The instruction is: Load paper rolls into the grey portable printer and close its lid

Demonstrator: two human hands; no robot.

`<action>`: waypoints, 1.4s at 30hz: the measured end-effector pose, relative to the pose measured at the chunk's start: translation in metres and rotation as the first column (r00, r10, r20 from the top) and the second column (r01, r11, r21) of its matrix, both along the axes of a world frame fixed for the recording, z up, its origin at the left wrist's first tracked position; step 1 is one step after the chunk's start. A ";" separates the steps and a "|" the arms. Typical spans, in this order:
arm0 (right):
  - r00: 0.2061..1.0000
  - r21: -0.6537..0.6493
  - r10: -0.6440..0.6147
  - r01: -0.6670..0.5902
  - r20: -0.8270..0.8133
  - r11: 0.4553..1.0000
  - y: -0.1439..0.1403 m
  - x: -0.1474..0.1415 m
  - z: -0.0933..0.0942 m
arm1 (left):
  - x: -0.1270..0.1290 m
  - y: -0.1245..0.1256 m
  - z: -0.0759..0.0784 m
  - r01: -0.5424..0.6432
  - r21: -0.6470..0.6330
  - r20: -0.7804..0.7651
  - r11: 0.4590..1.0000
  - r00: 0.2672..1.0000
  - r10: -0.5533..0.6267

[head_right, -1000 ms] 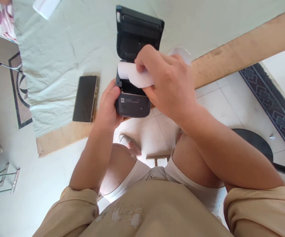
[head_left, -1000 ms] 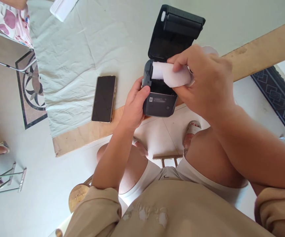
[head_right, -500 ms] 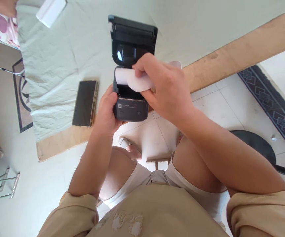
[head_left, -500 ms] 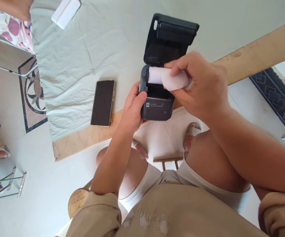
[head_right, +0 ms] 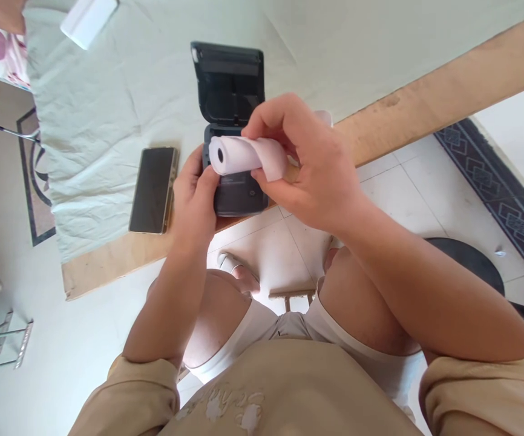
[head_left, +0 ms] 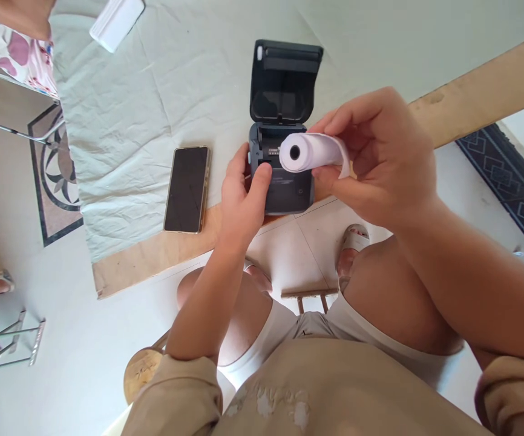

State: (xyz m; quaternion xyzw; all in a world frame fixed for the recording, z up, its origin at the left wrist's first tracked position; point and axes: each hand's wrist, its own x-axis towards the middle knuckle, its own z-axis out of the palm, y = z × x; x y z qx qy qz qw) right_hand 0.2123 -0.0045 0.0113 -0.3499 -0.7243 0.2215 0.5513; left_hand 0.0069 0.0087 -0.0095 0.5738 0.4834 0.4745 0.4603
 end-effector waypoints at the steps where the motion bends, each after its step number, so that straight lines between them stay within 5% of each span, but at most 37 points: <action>1: 1.000 -0.011 -0.004 0.004 0.009 1.000 0.000 0.001 -0.001 | -0.001 0.000 0.000 -0.023 0.053 -0.079 0.998 0.997 0.027; 6: 0.994 0.009 -0.056 0.055 0.091 0.998 -0.004 0.002 0.002 | -0.012 0.002 -0.002 -0.104 0.172 -0.339 0.980 0.927 0.158; 9: 0.981 0.114 -0.078 0.058 0.176 0.992 -0.009 -0.001 0.004 | -0.016 -0.005 0.001 -0.177 0.365 -0.227 0.914 0.935 0.271; 13: 0.972 0.303 -0.101 0.033 0.212 0.953 -0.019 -0.016 0.002 | -0.011 -0.025 0.011 0.071 0.419 -0.047 0.905 0.997 -0.056; 19: 0.977 0.341 -0.137 0.076 0.160 0.937 -0.032 -0.035 0.002 | -0.008 -0.035 0.015 0.343 0.277 0.131 0.897 0.912 -0.389; 28: 0.977 0.431 -0.137 0.055 0.162 0.901 -0.022 -0.032 0.002 | -0.019 -0.035 0.024 0.216 0.152 0.134 0.965 0.962 -0.236; 33: 0.977 0.379 -0.092 0.013 0.190 0.925 -0.021 -0.023 0.008 | -0.026 -0.023 0.007 0.202 0.404 0.049 0.892 0.969 -0.242; 42: 0.969 0.384 -0.146 0.061 0.197 0.921 -0.019 -0.008 0.013 | -0.029 -0.027 0.017 0.148 0.299 0.008 0.943 0.987 -0.158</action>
